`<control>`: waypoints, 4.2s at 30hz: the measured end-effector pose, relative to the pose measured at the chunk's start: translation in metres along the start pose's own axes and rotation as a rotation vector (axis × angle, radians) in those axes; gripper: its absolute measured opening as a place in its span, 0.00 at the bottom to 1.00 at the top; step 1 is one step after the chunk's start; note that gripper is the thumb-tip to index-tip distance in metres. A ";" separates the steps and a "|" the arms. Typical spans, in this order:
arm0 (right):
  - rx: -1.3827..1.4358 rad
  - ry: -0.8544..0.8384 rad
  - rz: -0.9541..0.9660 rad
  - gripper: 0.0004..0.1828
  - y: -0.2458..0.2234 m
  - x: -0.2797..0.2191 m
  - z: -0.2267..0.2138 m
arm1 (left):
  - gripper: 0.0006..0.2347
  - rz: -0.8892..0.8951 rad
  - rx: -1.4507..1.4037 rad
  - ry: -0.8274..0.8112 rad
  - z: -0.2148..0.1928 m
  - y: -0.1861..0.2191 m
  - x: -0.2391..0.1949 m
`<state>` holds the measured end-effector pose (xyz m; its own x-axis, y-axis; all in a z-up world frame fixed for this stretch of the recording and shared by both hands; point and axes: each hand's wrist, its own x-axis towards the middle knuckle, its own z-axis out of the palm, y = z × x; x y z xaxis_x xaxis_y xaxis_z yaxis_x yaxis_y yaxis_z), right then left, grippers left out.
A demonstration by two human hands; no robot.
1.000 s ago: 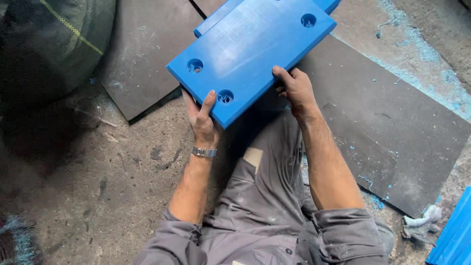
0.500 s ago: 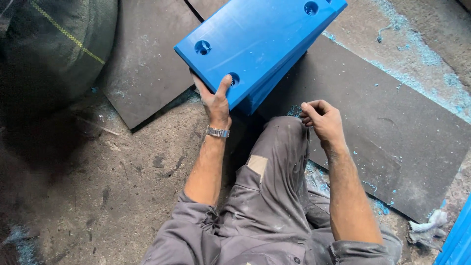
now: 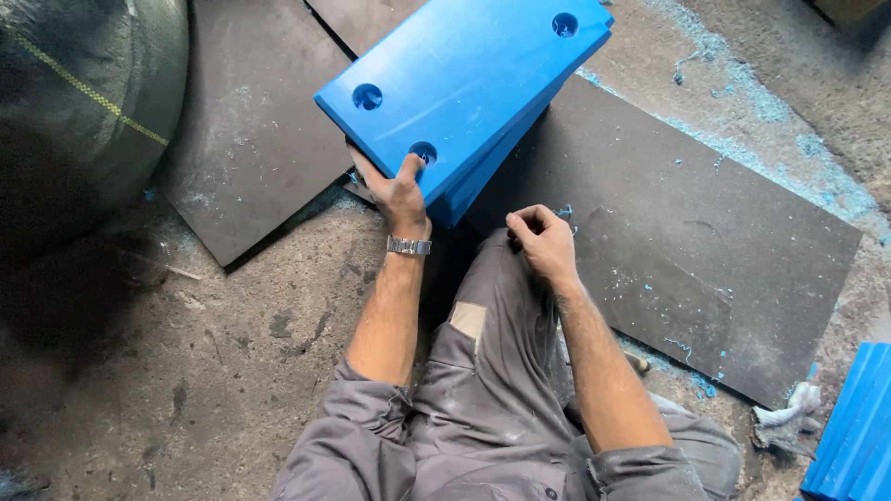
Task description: Grinding the edges and cleaning holes of blue plastic blocks using an angle grinder and a hand tool.
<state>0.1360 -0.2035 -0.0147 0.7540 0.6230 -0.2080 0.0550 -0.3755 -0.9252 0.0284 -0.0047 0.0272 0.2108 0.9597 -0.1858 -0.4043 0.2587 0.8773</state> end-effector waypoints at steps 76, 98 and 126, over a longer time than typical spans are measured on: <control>-1.130 0.898 0.240 0.28 0.030 -0.511 -0.260 | 0.22 1.283 0.324 -1.805 0.113 -0.055 -0.421; -0.909 0.654 -0.085 0.33 0.113 -0.204 -0.240 | 0.23 1.154 1.001 -1.387 0.094 -0.171 -0.211; -0.435 1.233 1.298 0.48 0.411 -0.504 -0.170 | 0.25 1.134 1.147 -1.283 0.100 -0.151 -0.188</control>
<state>-0.1097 -0.7881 -0.2358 0.4371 -0.8900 -0.1296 -0.8891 -0.4057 -0.2120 0.1385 -0.2351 -0.0263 0.8960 -0.1307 0.4243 -0.2615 -0.9277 0.2664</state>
